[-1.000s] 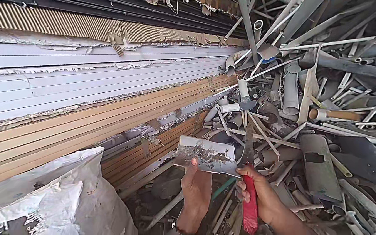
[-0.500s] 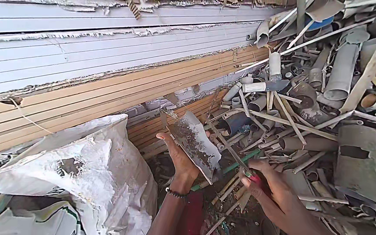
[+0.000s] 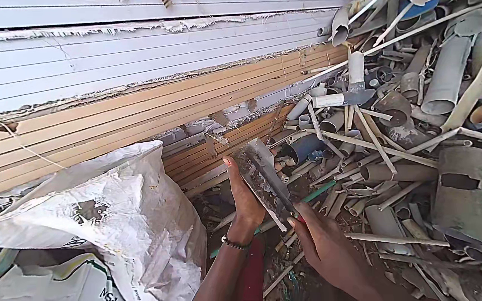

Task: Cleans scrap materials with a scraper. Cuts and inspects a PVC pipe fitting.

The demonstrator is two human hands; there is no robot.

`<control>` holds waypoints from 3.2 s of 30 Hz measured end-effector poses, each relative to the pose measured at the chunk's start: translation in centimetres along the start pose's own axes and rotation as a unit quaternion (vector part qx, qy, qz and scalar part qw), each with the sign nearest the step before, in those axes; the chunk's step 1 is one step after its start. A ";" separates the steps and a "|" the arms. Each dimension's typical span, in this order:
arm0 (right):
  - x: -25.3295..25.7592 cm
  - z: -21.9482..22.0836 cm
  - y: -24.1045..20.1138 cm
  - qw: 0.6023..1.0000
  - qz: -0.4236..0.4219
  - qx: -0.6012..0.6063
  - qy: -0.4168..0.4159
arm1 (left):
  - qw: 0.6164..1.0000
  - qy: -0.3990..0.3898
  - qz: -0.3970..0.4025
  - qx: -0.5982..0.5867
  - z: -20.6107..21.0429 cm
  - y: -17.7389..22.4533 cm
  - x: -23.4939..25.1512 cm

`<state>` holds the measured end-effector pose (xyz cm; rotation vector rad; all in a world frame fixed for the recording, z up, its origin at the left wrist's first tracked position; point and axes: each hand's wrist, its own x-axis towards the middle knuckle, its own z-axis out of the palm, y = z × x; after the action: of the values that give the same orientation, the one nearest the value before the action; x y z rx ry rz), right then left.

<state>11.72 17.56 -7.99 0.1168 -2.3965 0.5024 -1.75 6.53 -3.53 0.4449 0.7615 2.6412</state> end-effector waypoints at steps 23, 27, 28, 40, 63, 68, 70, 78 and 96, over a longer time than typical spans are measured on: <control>0.7 0.1 1.3 0.996 0.043 0.036 -0.068 | 0.999 0.040 0.011 0.017 0.1 0.6 0.3; 0.7 0.4 0.5 0.996 0.012 0.066 -0.059 | 1.000 0.018 0.019 0.004 0.2 0.3 0.0; 0.9 0.5 0.6 0.997 0.031 0.049 -0.051 | 1.000 0.013 0.010 0.001 0.1 0.3 0.0; -0.5 -0.5 1.1 0.995 0.021 -0.063 -0.080 | 0.980 0.097 0.150 0.082 -0.5 1.8 0.6; -1.7 -0.5 5.3 0.991 -0.030 -0.020 -0.130 | 0.959 0.131 0.228 0.106 -1.8 2.0 1.2; -1.1 -1.2 5.8 0.991 -0.032 -0.004 -0.134 | 0.963 0.132 0.213 0.101 -0.4 1.2 0.7; -1.0 -0.7 5.8 0.992 -0.017 -0.001 -0.127 | 0.966 0.128 0.204 0.092 -0.2 1.0 0.5; -0.4 -0.3 5.1 0.992 -0.016 0.045 -0.119 | 0.979 0.060 0.179 0.080 0.1 0.4 0.0; -0.8 -2.8 11.1 0.966 0.100 -0.029 -0.239 | 0.977 -0.022 0.181 0.115 -1.3 0.8 0.1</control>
<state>11.67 28.79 -10.19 -0.0370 -2.9125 0.5433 -2.54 5.40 -4.08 0.7659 1.0654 2.8711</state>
